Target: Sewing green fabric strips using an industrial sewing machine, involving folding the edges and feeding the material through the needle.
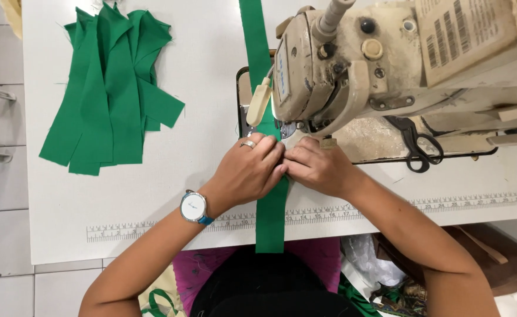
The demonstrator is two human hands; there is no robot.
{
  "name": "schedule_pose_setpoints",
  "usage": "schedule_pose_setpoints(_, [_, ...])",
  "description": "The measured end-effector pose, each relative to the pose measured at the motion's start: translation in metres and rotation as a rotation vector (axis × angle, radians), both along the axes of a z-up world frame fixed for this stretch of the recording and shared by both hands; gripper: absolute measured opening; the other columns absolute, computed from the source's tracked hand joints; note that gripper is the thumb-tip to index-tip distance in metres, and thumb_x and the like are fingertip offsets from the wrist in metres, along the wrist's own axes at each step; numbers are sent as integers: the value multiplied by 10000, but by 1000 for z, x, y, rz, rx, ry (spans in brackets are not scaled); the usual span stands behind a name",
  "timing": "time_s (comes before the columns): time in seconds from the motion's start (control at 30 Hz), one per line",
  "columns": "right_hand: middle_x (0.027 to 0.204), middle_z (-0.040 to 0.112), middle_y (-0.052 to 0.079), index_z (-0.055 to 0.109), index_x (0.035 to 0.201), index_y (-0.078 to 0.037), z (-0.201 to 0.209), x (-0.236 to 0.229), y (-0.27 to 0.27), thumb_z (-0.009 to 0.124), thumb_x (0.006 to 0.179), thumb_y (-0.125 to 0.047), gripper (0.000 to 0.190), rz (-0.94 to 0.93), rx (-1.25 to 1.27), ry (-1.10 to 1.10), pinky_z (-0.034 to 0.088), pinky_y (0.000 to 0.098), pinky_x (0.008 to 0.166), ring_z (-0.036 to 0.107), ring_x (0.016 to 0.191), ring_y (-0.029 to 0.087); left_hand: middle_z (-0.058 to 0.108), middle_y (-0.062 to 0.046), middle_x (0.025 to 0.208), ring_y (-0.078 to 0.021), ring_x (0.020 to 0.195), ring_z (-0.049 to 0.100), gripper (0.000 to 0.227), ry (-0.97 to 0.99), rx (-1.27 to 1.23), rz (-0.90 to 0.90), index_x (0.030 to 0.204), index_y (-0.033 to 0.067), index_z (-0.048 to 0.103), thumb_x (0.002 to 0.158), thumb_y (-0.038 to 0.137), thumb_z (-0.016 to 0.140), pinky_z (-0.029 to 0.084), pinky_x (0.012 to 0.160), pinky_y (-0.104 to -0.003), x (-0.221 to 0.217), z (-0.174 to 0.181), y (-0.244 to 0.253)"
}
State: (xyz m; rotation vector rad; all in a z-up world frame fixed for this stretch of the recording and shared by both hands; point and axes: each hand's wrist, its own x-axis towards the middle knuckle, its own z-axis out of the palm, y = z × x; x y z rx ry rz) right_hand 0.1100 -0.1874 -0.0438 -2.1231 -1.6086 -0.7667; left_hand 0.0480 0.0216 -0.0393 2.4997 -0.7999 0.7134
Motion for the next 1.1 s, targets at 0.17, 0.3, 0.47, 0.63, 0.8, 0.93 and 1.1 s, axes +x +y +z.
schedule_pose_setpoints(0.17, [968, 669, -78, 722, 906, -252, 0, 2, 4, 653, 955, -199, 100, -70, -31, -17, 532, 253, 686, 651, 836, 148, 607, -199, 1091, -380, 1011, 626, 475, -12, 49, 39, 1236, -25, 615, 1035, 332, 372, 495, 764, -416, 3, -5, 2])
schedule_pose_setpoints(0.3, [995, 658, -95, 724, 926, -229, -4, 7, 10, 625, 996, -209, 123, -97, -30, 79, 551, 284, 684, 680, 897, 151, 632, -187, 1132, -360, 976, 640, 475, -7, 75, 98, 1265, 10, 606, 1034, 353, 372, 491, 805, -426, 9, -5, 6])
schedule_pose_setpoints(0.47, [998, 636, -94, 734, 1013, -238, -36, 15, 2, 631, 990, -225, 106, -138, -85, 120, 561, 297, 736, 688, 907, 150, 613, -132, 1049, -340, 887, 640, 343, -83, 77, 180, 1134, 85, 636, 993, 354, 475, 485, 730, -413, 7, -20, 2])
schedule_pose_setpoints(0.63, [1012, 635, 20, 719, 1122, -154, -44, 19, 0, 641, 1002, -205, 152, -49, -79, 447, 579, 363, 820, 705, 977, 248, 572, -131, 808, -268, 475, 599, 302, 9, 99, 252, 857, 112, 572, 904, 410, 588, 450, 465, -394, -45, 6, -32])
schedule_pose_setpoints(0.8, [994, 637, 19, 725, 1169, -170, -33, 16, 2, 621, 1031, -213, 179, -92, -89, 560, 585, 393, 782, 720, 896, 283, 538, -58, 725, -271, 527, 637, 196, 299, 242, 197, 842, 88, 604, 781, 251, 695, 475, 395, -361, -74, -3, -40])
schedule_pose_setpoints(0.93, [998, 631, 17, 716, 1201, -245, -33, 19, 4, 622, 1035, -264, 192, -76, -58, 580, 588, 437, 722, 726, 843, 304, 548, -47, 707, -294, 544, 663, 175, 403, 114, 174, 825, 91, 602, 851, 255, 654, 480, 390, -350, -77, 39, -27])
schedule_pose_setpoints(1.1, [1043, 631, -114, 745, 1035, -347, -13, 0, 8, 641, 1031, -258, 137, -105, -10, 72, 554, 263, 731, 669, 912, 114, 527, -34, 660, -263, 502, 623, 93, 368, -47, 177, 837, 110, 626, 869, 196, 609, 468, 393, -314, -74, 56, -19])
